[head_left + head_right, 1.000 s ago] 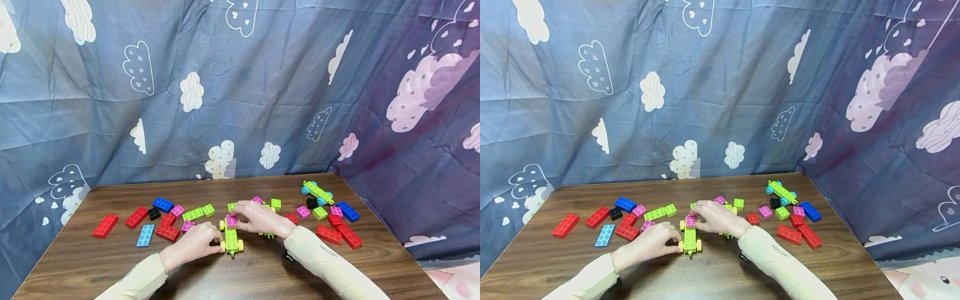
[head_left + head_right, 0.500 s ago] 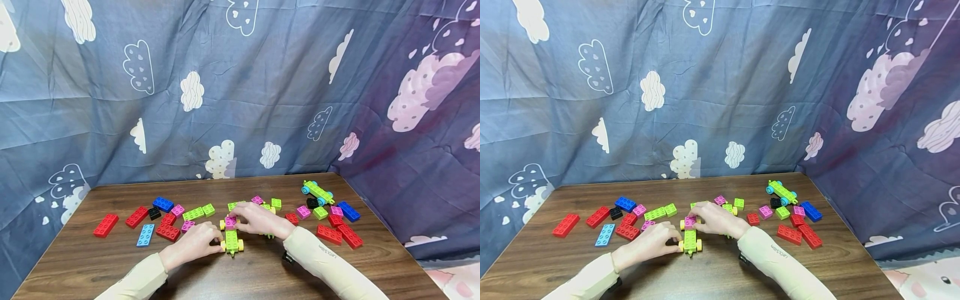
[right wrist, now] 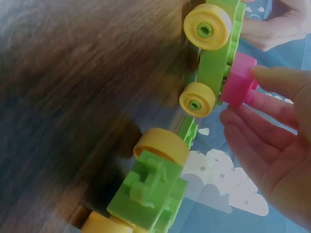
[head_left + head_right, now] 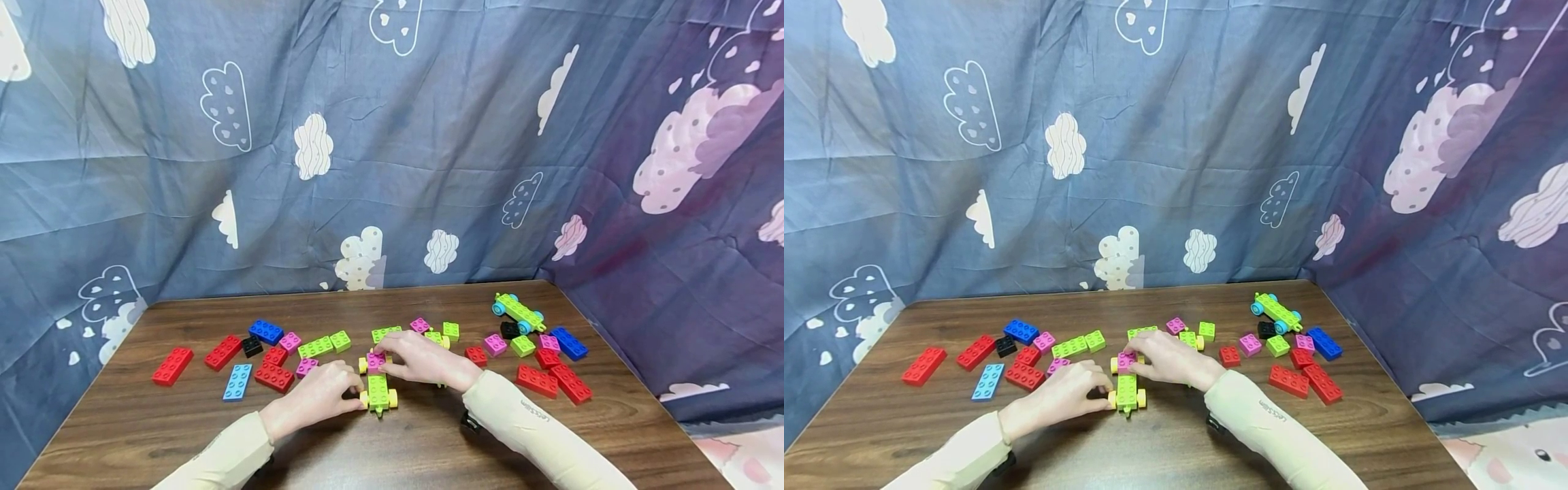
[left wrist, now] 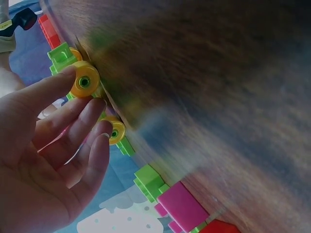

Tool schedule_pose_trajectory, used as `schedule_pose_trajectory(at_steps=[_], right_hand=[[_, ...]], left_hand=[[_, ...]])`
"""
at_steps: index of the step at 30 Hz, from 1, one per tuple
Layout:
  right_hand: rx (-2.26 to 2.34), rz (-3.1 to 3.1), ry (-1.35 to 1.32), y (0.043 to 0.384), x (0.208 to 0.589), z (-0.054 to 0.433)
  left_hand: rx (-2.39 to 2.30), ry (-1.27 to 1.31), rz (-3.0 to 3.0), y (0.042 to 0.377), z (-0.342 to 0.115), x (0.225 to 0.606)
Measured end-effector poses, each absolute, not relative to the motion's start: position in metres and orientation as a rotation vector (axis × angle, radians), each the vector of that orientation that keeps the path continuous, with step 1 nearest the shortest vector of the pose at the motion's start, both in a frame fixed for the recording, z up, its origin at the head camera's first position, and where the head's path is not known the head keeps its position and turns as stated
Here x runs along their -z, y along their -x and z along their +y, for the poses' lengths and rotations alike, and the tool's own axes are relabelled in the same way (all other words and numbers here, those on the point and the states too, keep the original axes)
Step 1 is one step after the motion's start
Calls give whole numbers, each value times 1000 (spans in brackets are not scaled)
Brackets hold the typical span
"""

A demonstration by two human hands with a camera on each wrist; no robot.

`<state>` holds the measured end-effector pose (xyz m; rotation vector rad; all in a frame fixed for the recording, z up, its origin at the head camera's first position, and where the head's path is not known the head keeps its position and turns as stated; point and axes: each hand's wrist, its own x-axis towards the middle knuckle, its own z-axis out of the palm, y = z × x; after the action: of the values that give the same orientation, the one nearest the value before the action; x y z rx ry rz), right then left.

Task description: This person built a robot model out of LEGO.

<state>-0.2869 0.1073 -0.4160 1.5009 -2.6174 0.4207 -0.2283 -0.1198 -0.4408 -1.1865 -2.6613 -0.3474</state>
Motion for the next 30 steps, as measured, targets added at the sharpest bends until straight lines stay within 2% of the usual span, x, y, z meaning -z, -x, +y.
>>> schedule_pose_trajectory(at_steps=[30], right_hand=[[-505,-2636,-1377,280,420,104]], left_hand=[[339,1151,-2728,228,-117,441]])
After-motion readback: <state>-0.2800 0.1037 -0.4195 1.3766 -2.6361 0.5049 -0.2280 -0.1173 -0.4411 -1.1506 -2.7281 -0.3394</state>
